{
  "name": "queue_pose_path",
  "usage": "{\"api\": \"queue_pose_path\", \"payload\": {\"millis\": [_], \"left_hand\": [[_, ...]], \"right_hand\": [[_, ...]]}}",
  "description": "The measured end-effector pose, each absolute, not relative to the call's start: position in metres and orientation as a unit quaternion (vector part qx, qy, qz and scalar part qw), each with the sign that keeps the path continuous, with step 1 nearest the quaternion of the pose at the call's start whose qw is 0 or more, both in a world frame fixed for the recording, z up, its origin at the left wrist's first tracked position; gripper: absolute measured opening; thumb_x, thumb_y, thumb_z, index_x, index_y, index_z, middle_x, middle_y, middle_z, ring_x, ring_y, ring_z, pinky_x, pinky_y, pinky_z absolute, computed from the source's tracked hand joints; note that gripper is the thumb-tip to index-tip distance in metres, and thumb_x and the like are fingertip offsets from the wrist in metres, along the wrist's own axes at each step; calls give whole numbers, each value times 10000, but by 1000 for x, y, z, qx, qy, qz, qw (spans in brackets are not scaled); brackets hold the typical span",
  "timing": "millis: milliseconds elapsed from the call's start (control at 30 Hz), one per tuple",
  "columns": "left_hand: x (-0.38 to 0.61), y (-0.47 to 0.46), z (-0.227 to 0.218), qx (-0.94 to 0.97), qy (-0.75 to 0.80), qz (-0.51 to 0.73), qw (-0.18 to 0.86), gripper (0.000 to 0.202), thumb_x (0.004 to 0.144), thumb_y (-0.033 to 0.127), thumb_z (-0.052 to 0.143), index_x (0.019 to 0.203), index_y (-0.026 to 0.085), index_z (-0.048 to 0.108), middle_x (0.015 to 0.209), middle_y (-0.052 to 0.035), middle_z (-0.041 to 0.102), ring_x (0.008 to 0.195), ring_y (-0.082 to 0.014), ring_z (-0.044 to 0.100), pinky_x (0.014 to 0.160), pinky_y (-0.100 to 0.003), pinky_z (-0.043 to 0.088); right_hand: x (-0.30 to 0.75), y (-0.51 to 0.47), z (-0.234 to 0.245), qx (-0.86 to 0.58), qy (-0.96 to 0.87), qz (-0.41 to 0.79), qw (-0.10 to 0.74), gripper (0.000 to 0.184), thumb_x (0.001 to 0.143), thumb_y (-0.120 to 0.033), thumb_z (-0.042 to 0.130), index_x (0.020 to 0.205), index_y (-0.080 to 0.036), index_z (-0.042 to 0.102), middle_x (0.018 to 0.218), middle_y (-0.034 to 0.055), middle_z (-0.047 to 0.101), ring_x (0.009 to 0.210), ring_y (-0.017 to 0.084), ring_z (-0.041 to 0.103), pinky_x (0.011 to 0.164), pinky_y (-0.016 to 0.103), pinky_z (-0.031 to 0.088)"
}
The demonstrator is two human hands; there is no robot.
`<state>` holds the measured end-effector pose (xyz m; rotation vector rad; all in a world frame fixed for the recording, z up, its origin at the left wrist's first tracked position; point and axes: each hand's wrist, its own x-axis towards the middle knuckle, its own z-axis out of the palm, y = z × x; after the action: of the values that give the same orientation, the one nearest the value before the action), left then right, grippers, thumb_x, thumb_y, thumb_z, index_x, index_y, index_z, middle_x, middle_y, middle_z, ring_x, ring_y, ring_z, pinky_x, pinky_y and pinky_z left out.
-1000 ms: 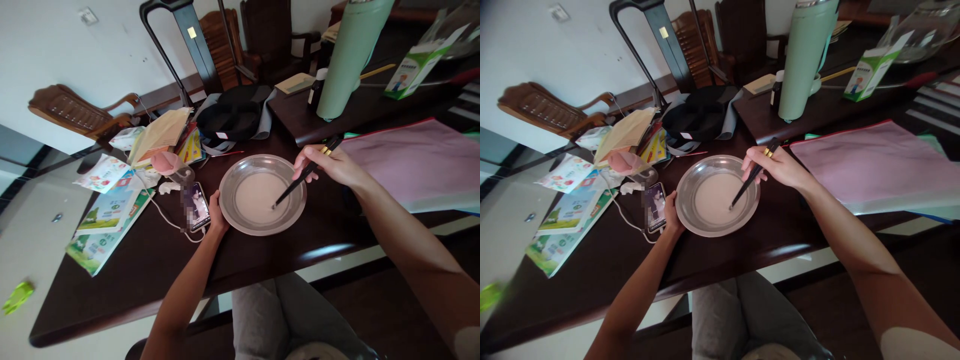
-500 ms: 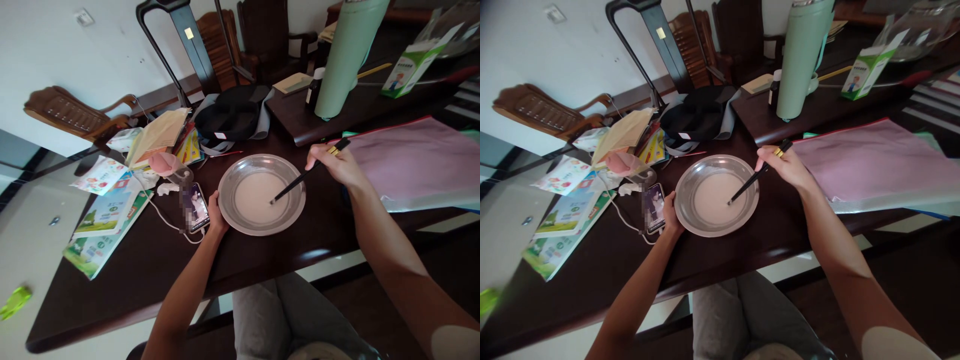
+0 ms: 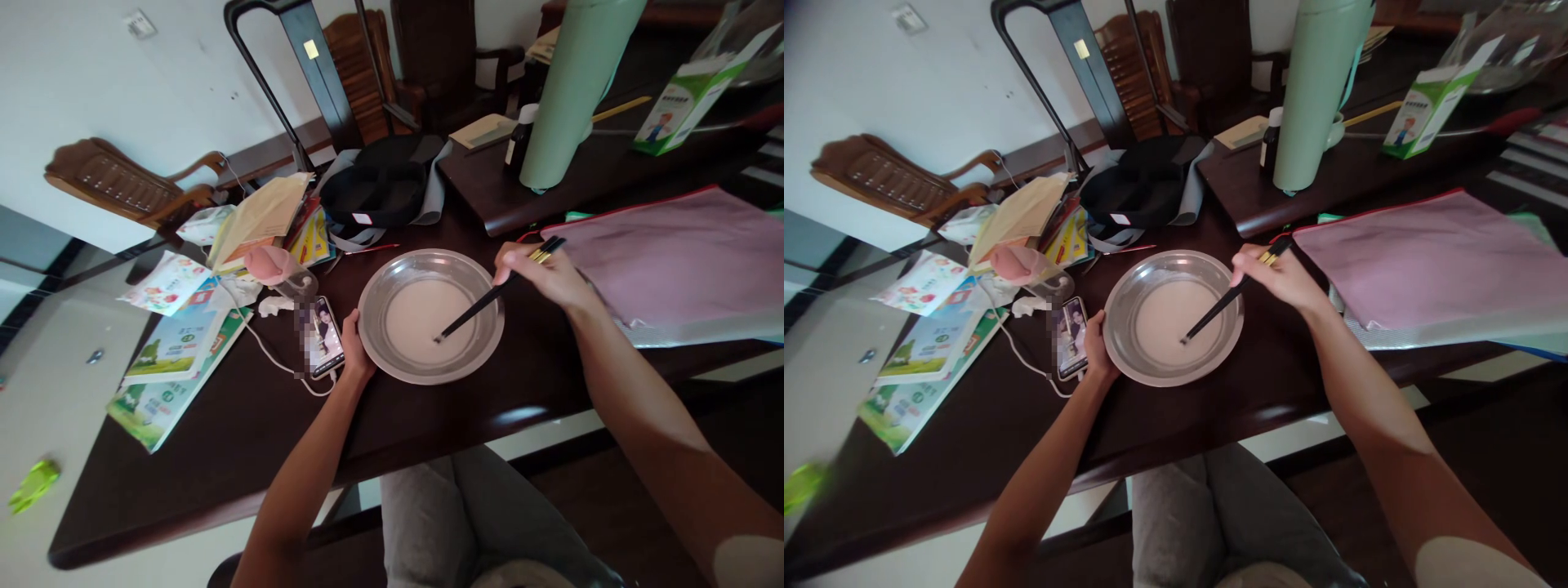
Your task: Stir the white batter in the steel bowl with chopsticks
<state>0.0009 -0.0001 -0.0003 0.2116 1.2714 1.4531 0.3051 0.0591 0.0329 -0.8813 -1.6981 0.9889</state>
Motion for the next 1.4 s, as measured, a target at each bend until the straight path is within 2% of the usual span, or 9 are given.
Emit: {"api": "queue_pose_path", "payload": {"millis": [100,300,533,700,900,1100,1200,1300,1400], "left_hand": [[0,0,-1,89,539,617,567,236,772,387,623,616,214,659,633,-23,714,835,-249,744,721,-306,578],[-2,1,-6,96,540,624,557,248,735,411,671,602,204,638,586,13,670,662,-187,687,692,-284,553],[-2,1,-6,102,534,621,564,234,723,421,678,617,214,657,620,2,706,732,-219,728,703,-300,566],[0,1,-3,100,535,619,566,227,724,406,655,614,208,666,623,-6,708,763,-228,739,717,-304,574],[-1,1,-3,109,542,616,561,252,731,428,673,595,218,639,582,5,685,748,-230,734,700,-308,579],[-1,1,-4,112,539,625,554,255,716,420,695,577,219,621,565,15,670,646,-200,689,644,-288,558],[-1,1,-6,113,542,625,550,258,723,412,691,574,210,631,545,25,652,554,-159,621,592,-263,526],[-2,1,-8,115,537,637,541,238,713,380,682,557,208,628,534,31,638,526,-139,579,553,-242,488],[-2,2,-9,112,534,636,545,220,714,377,679,577,207,650,556,20,653,557,-152,598,567,-250,488]], "right_hand": [[294,56,36,-336,-723,425,428,456,883,-655,667,697,-254,778,779,40,741,769,215,687,739,357,507],[311,65,28,-397,-651,367,533,466,901,-633,666,652,-252,766,690,30,701,717,194,632,793,372,488],[297,58,32,-334,-722,406,451,402,927,-593,653,746,-264,797,803,39,759,788,205,695,749,354,505],[310,64,28,-383,-657,353,545,436,925,-602,654,663,-273,767,694,23,709,716,206,655,777,388,501],[301,58,32,-329,-722,406,454,404,940,-587,638,742,-271,795,784,30,753,765,198,688,732,359,505],[309,62,29,-379,-658,364,540,435,933,-594,647,670,-270,770,688,10,716,699,189,659,753,365,488],[307,60,30,-351,-677,411,500,446,946,-586,631,670,-266,773,678,13,713,693,187,662,736,358,486],[299,56,33,-335,-717,411,453,412,924,-608,650,742,-269,796,780,33,755,759,200,693,734,354,501],[302,58,32,-368,-695,376,490,416,917,-623,652,732,-276,788,776,30,751,773,205,691,768,367,509]]}}
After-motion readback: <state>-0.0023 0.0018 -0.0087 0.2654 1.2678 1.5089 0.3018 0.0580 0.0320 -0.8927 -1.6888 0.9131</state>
